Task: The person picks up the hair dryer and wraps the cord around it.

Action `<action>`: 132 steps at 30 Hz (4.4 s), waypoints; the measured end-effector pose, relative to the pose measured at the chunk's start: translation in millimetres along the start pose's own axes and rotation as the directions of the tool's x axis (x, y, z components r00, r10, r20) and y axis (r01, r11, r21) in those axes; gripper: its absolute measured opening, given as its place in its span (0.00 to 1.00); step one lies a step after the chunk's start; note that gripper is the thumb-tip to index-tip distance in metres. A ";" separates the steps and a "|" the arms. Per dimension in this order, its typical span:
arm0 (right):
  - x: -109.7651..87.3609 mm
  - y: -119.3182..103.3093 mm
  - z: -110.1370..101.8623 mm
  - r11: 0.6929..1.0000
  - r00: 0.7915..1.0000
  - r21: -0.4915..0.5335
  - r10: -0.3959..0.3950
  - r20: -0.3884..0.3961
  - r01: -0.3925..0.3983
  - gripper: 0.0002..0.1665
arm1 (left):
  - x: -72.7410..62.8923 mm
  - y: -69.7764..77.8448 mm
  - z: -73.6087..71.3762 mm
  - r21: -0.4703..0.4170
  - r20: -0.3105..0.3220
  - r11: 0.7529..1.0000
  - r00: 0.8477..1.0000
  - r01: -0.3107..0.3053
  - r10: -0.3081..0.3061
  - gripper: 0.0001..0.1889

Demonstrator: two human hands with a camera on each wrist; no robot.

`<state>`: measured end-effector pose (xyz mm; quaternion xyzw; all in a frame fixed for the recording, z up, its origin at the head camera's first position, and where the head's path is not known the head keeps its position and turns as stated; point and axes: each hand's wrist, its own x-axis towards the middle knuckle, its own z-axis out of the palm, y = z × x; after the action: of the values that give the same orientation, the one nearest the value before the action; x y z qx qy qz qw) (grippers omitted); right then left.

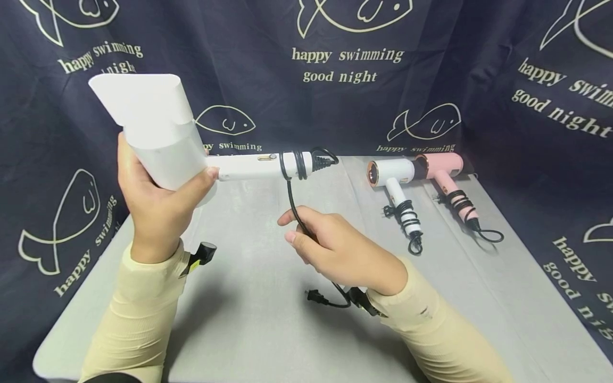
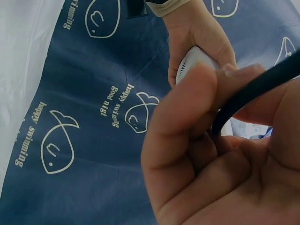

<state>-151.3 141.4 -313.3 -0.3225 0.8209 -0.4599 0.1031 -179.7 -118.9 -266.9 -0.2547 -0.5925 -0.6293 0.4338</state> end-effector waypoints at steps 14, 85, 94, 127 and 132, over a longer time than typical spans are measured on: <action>-2.0 -1.9 -2.4 0.989 0.996 -0.121 -0.086 -0.008 0.084 0.13 | -3.6 -11.6 -3.8 0.137 0.093 0.990 0.996 0.005 -0.017 0.36; 11.1 27.1 -26.7 0.959 0.984 0.226 -0.176 0.014 0.169 0.21 | -7.6 -13.3 -14.3 -0.120 0.450 0.977 0.887 0.176 -0.104 0.42; 12.5 27.1 -23.6 0.958 0.984 0.231 -0.176 0.008 0.170 0.24 | -7.7 -12.4 -11.0 -0.177 0.375 0.967 0.921 0.185 -0.108 0.41; 20.8 24.3 -4.7 0.940 0.948 0.131 -0.303 -0.099 0.315 0.26 | -5.0 -3.6 -3.8 -0.268 0.191 0.945 0.971 0.189 -0.140 0.37; 21.1 27.5 0.8 0.941 0.948 0.137 -0.294 -0.124 0.310 0.20 | -4.4 0.9 -2.3 -0.240 0.121 0.961 0.986 0.141 -0.115 0.35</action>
<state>-179.1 137.7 -333.7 -0.4118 0.7277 -0.5483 0.0143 -176.3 -120.0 -270.5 -0.3010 -0.5468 -0.7105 0.3249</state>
